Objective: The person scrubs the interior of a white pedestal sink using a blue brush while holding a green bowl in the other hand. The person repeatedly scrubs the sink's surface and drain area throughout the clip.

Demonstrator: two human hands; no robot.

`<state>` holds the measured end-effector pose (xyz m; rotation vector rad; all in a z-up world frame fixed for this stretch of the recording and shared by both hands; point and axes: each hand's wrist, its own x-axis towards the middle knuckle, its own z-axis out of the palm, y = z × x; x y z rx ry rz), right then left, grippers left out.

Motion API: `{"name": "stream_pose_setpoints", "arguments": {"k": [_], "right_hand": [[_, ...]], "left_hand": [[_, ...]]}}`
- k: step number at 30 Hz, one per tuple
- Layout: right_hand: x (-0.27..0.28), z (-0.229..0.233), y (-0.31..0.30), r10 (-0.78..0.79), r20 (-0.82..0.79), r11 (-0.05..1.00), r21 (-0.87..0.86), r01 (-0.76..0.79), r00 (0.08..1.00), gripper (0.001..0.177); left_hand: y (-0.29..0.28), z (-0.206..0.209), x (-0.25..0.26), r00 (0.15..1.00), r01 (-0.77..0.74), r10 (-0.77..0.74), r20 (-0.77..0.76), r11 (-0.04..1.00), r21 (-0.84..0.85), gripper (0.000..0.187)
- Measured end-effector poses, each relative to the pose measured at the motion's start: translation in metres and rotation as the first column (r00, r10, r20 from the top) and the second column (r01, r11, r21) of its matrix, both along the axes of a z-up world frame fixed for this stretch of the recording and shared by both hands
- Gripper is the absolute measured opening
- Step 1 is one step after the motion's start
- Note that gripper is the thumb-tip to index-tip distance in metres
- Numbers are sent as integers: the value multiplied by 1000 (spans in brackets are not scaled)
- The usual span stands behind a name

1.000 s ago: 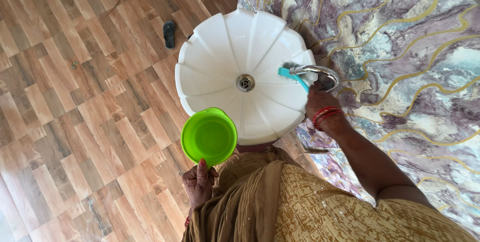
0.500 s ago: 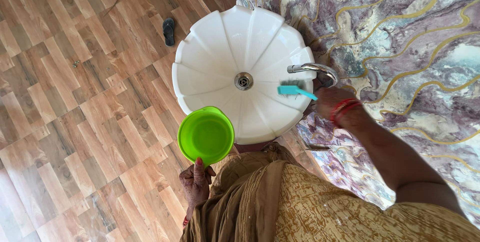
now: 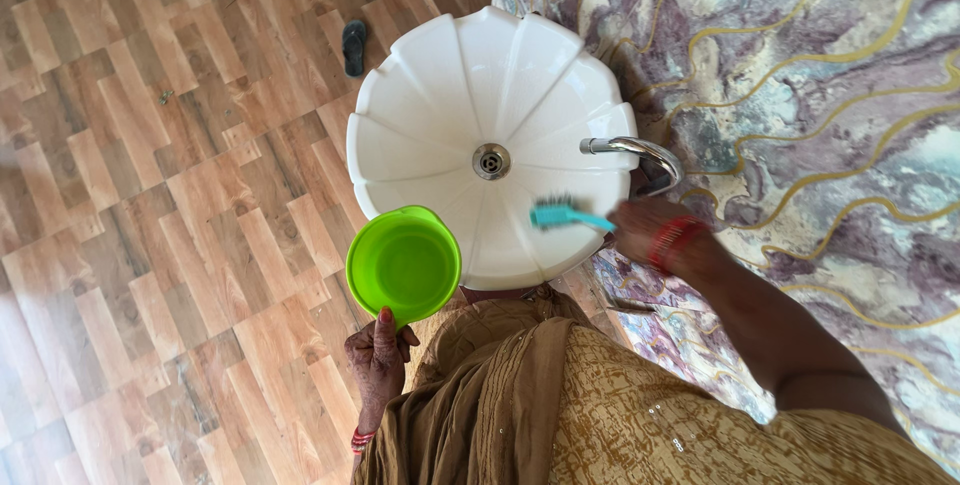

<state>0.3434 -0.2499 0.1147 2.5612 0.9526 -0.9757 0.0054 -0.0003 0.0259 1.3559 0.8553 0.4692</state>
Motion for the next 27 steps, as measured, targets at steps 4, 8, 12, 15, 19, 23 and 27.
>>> {"name": "stream_pose_setpoints", "arguments": {"k": [4,8,12,15,19,23,27], "right_hand": [[0,12,-6,85,-106,995,61,-78,991,26],[15,-31,47,31,-64,999,43,-28,997,27],[26,-54,55,-17,-140,992,122,34,990,33],[9,-43,34,56,-440,993,122,-3,896,41],[3,-31,37,-61,-460,997,-60,37,886,40],[25,-76,61,109,-189,970,234,-63,976,33],[9,-86,56,187,-294,964,241,-116,937,29]], "left_hand": [[-7,-4,1,1000,-19,19,22,1000,10,62],[-10,-3,0,999,-29,28,33,999,41,61],[-14,5,5,998,-63,63,9,996,63,59],[-18,9,8,996,-81,83,-15,991,104,61],[-21,7,9,992,-122,125,-14,986,116,60],[-27,2,8,986,-167,165,19,981,95,60],[-34,5,11,977,-213,212,22,974,72,57]]}}
